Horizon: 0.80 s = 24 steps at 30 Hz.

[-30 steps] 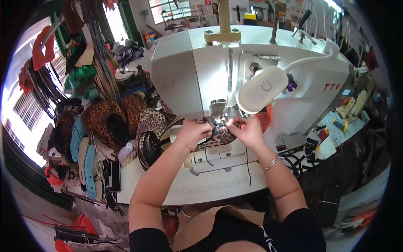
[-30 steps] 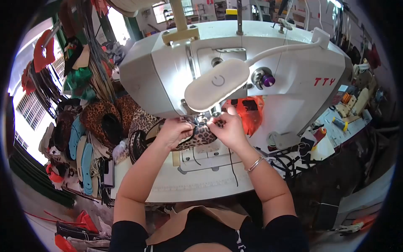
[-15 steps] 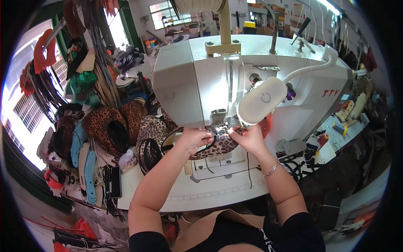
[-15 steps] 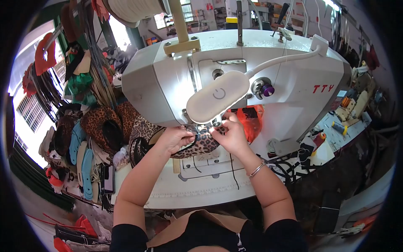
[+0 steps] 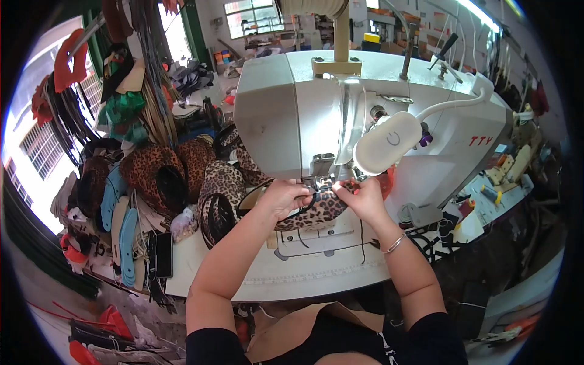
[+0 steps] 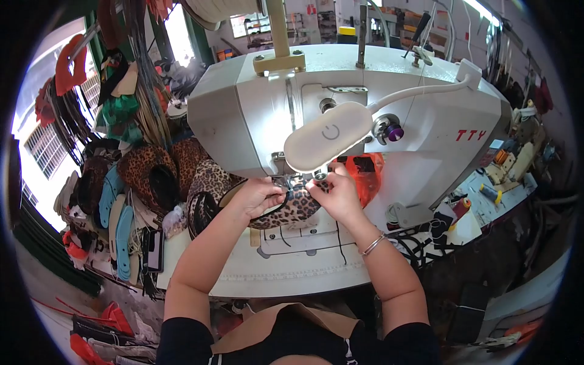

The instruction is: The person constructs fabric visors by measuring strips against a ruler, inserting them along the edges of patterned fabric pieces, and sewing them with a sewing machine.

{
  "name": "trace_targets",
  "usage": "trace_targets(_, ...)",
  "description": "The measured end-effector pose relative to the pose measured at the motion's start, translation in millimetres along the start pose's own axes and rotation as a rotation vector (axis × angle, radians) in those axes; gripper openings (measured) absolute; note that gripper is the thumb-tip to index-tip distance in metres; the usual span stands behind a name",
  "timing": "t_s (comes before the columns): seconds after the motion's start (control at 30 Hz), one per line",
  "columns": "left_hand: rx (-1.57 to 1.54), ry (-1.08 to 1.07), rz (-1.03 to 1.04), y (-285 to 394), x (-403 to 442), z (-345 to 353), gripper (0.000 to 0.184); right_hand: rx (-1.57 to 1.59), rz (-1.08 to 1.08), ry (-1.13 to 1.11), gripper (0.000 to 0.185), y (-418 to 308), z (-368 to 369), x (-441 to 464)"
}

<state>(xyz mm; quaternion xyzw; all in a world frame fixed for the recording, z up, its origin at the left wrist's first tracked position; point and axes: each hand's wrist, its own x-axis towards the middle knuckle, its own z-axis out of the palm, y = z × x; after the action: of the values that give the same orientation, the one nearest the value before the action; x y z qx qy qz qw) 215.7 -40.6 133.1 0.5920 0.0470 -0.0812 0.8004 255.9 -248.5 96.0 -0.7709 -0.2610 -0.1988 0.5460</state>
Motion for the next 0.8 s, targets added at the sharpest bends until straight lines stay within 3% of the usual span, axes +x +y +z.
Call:
trace_targets(0.13, -0.011, 0.022, -0.011, -1, 0, 1, 0.025, -0.023, 0.088, -0.059, 0.026, -15, -7, -1)
trace_targets(0.23, -0.014, 0.050, 0.008, -8, 6, -4, 0.024, -0.066, -0.149, -0.024, 0.024, -24, -31, -13)
trace_targets(0.37, -0.014, 0.027, 0.008, -2, -1, 1, 0.023, -0.451, -0.138, 0.216, 0.022, -4, -92, -52)
trace_targets(0.5, 0.013, 0.016, 0.040, -5, 5, -3, 0.026, -0.686, 0.044, 0.334, 0.016, 47, -144, -95)
trace_targets(0.8, 0.044, 0.024, 0.029, 0, 8, -2, 0.028, -0.769, 0.014, 0.450, 0.016, 83, -137, -129)
